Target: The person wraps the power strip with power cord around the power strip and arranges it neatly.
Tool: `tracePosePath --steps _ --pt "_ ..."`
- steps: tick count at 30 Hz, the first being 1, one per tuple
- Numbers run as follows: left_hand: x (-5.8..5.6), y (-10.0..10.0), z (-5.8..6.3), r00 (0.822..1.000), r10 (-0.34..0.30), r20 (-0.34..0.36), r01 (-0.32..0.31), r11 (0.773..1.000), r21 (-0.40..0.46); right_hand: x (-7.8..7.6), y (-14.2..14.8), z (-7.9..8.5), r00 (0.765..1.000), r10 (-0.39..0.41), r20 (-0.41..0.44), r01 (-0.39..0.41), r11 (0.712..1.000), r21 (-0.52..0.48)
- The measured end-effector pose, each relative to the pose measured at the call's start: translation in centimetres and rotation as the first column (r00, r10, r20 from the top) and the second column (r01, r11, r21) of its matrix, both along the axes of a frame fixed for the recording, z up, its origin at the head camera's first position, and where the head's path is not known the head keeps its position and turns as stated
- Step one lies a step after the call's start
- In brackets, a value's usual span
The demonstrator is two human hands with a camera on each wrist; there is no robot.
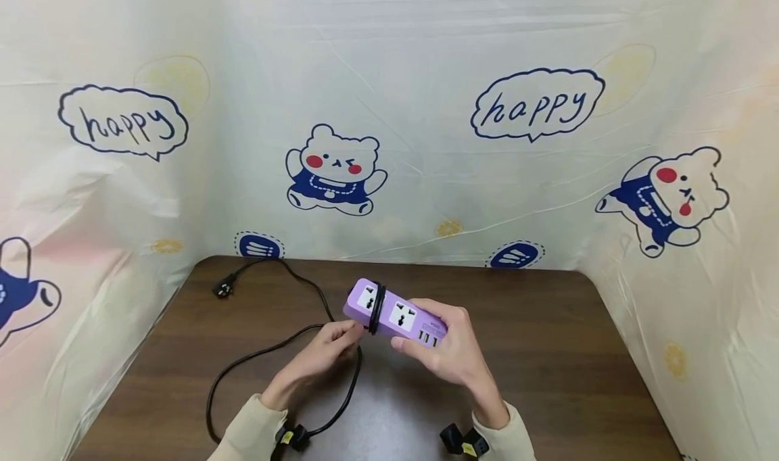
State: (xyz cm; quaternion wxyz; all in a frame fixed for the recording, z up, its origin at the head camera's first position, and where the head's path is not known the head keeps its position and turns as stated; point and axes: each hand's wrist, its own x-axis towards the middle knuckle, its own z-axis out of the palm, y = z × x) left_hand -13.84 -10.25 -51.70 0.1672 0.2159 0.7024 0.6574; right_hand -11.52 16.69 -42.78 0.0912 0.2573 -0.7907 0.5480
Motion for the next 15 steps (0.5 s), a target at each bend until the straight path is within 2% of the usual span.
tracePosePath --steps 4,7,9,11,15 --pt "-0.2 -0.7 0.1 0.990 -0.140 0.004 0.139 0.987 0.084 0.1 0.3 0.1 1.000 -0.007 0.002 0.007 1.000 0.003" --pt "-0.3 -1.1 0.2 0.980 -0.197 -0.007 0.197 0.975 0.099 0.2 0.4 0.2 1.000 -0.005 -0.002 0.005 1.000 0.004" --pt "-0.4 -1.3 0.2 0.979 -0.201 -0.017 0.202 0.975 0.096 0.3 0.4 0.2 1.000 -0.002 0.000 0.002 1.000 0.006" --pt "-0.5 -1.3 0.2 0.983 -0.179 -0.039 0.181 0.982 0.061 0.3 0.3 0.2 1.000 0.011 0.000 -0.011 1.000 0.004" --pt "-0.6 -1.3 0.0 0.989 -0.102 -0.109 0.097 0.994 -0.048 0.4 0.1 0.3 0.999 0.038 -0.015 -0.038 0.999 0.000"
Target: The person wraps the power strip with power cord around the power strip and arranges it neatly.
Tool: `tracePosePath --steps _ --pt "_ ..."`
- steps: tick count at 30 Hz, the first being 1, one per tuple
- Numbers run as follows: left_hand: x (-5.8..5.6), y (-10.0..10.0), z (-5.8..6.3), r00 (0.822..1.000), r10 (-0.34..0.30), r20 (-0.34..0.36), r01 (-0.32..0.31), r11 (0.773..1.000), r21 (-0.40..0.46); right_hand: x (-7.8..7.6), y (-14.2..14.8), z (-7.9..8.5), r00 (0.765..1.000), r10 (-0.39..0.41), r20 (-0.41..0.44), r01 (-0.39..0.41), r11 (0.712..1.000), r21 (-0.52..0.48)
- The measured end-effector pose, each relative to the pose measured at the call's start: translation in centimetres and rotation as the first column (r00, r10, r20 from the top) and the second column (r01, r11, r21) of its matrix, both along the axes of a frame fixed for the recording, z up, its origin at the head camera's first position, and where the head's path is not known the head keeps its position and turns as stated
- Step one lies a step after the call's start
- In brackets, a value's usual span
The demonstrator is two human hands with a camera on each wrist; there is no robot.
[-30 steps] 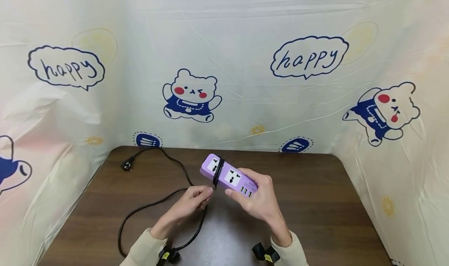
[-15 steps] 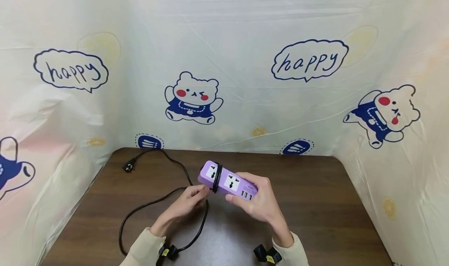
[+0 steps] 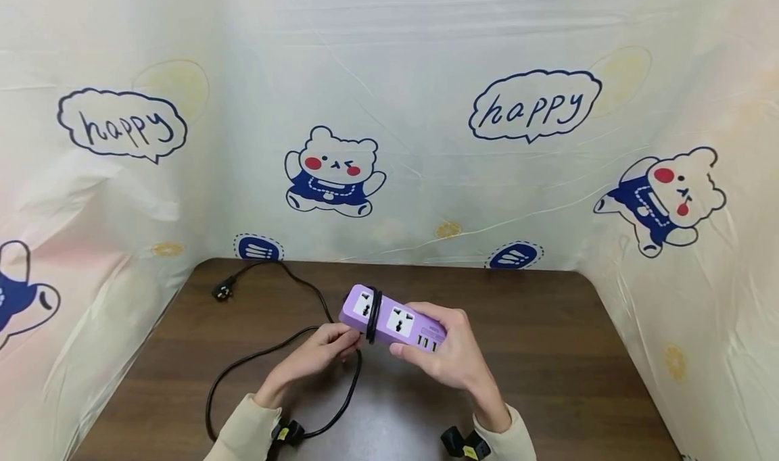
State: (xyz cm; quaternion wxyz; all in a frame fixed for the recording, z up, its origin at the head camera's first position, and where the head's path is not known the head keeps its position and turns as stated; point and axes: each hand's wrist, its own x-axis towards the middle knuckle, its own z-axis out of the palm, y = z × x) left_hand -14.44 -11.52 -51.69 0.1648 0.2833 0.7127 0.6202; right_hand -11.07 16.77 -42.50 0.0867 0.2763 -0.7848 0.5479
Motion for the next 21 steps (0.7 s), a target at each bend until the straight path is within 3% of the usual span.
tracePosePath --steps 6,12,16,21 --pt "0.0 0.4 -0.3 0.984 0.134 -0.114 -0.146 0.984 -0.101 0.0 -0.2 -0.1 0.999 0.050 -0.019 -0.049 0.998 0.026" --pt "0.0 0.4 0.3 0.938 0.291 -0.188 -0.316 0.941 -0.119 -0.1 -0.7 -0.2 0.995 0.095 -0.016 -0.094 0.994 0.062" --pt "0.2 0.4 2.0 0.916 0.334 -0.223 -0.366 0.923 -0.123 0.0 -1.1 -0.3 0.993 0.120 -0.004 -0.119 0.990 0.075" --pt "0.5 0.2 5.1 0.924 0.306 -0.230 -0.338 0.934 -0.113 0.1 -1.8 -0.7 0.989 0.148 0.006 -0.148 0.984 0.098"
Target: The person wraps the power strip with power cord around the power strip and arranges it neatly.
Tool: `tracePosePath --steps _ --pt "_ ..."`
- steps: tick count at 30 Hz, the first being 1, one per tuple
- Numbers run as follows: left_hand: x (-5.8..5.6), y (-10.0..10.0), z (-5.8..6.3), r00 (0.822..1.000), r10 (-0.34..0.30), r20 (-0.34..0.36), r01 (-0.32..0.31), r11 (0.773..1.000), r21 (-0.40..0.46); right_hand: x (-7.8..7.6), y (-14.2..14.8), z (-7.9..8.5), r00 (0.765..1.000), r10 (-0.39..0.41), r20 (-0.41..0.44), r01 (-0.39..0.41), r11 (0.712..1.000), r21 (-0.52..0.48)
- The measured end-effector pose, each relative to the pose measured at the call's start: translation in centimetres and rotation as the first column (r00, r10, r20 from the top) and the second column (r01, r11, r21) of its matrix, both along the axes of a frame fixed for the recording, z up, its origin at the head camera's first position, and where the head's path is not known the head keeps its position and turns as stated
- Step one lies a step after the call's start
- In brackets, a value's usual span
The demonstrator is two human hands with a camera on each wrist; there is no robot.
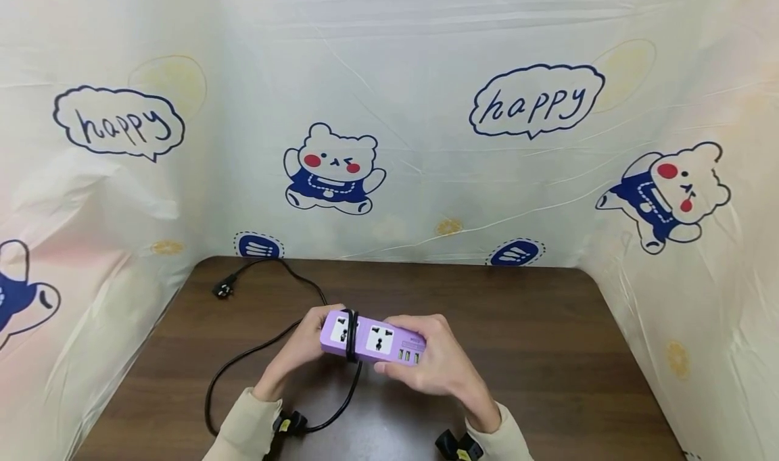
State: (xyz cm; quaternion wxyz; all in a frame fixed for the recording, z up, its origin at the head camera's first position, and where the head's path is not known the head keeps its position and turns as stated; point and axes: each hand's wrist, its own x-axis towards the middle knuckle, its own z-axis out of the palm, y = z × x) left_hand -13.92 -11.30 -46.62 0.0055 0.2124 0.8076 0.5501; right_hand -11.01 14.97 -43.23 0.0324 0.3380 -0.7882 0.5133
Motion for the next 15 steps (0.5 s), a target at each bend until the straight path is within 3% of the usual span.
tracePosePath --steps 6,12,15 --pt "-0.6 -0.5 1.0 0.999 0.005 0.050 -0.006 1.000 0.021 0.0 -0.9 -0.3 1.000 0.011 -0.008 -0.011 0.999 0.040" --pt "-0.9 -0.8 1.1 0.999 0.012 0.040 -0.013 1.000 0.023 0.3 -1.3 -0.7 0.999 0.034 -0.008 -0.034 0.997 0.065" --pt "-1.7 -1.4 0.1 1.000 0.006 0.002 -0.006 1.000 -0.015 0.4 -1.4 -0.7 0.999 0.032 0.003 -0.032 0.996 0.080"
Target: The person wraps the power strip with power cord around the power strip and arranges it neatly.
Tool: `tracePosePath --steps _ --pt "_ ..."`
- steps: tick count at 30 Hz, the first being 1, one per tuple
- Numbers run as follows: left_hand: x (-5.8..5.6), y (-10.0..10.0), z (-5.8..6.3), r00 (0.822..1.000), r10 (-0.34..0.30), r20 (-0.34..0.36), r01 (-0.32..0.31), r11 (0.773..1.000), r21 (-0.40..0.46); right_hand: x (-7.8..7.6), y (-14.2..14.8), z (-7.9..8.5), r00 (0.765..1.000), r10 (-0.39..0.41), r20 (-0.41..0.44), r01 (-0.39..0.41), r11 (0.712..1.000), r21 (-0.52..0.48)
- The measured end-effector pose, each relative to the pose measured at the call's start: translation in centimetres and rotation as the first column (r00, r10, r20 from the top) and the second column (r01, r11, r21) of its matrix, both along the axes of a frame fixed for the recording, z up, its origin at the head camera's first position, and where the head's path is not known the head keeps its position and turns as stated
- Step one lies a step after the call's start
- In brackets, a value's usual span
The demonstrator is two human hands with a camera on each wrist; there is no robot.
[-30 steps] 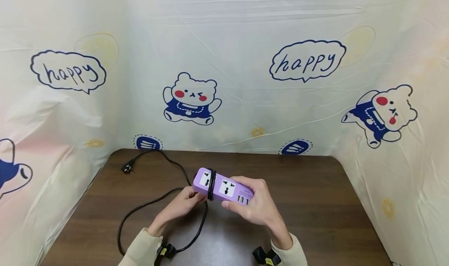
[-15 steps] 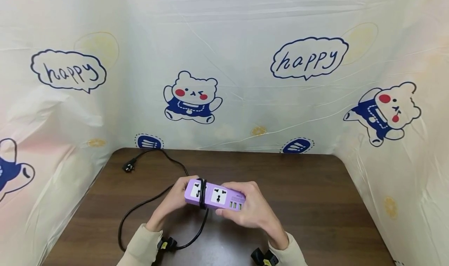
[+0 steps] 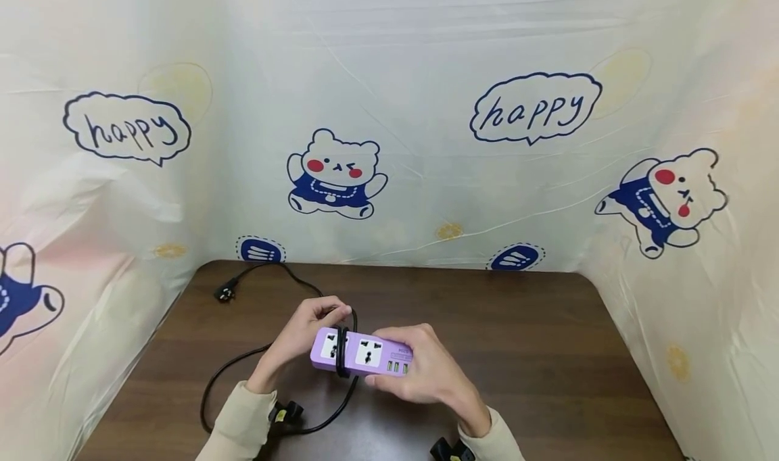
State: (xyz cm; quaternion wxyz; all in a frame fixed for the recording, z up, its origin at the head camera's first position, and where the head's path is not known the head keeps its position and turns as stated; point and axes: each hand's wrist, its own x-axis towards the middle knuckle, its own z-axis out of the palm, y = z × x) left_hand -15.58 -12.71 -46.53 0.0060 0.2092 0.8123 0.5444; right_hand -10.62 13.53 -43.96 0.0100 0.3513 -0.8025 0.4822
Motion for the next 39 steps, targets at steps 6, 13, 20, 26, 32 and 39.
tracePosePath --steps 6,13,20,26,32,39 --pt "-1.2 -0.6 0.4 0.997 -0.032 -0.076 0.023 0.993 -0.119 0.0 0.1 0.0 1.000 0.016 -0.023 -0.016 1.000 -0.004" --pt "-1.6 -0.3 2.6 0.994 -0.058 -0.093 0.038 0.977 -0.208 -0.5 0.4 0.0 0.999 0.012 -0.047 -0.012 1.000 0.004" --pt "-1.5 0.2 3.9 0.985 -0.087 -0.146 0.045 0.962 -0.270 -0.9 0.5 -0.5 1.000 -0.002 -0.011 0.003 0.999 0.038" --pt "-1.0 0.6 4.7 0.974 -0.075 -0.216 0.004 0.950 -0.313 -0.9 0.4 -0.9 0.999 -0.036 -0.010 0.037 0.998 0.055" --pt "-0.3 1.1 5.2 0.955 -0.051 -0.291 -0.057 0.935 -0.351 -1.1 0.2 -1.2 0.996 -0.073 -0.058 0.078 0.992 0.094" --pt "1.0 2.2 5.8 0.931 0.011 -0.365 -0.149 0.924 -0.353 -1.5 0.6 -1.3 0.984 -0.147 -0.097 0.157 0.983 0.097"
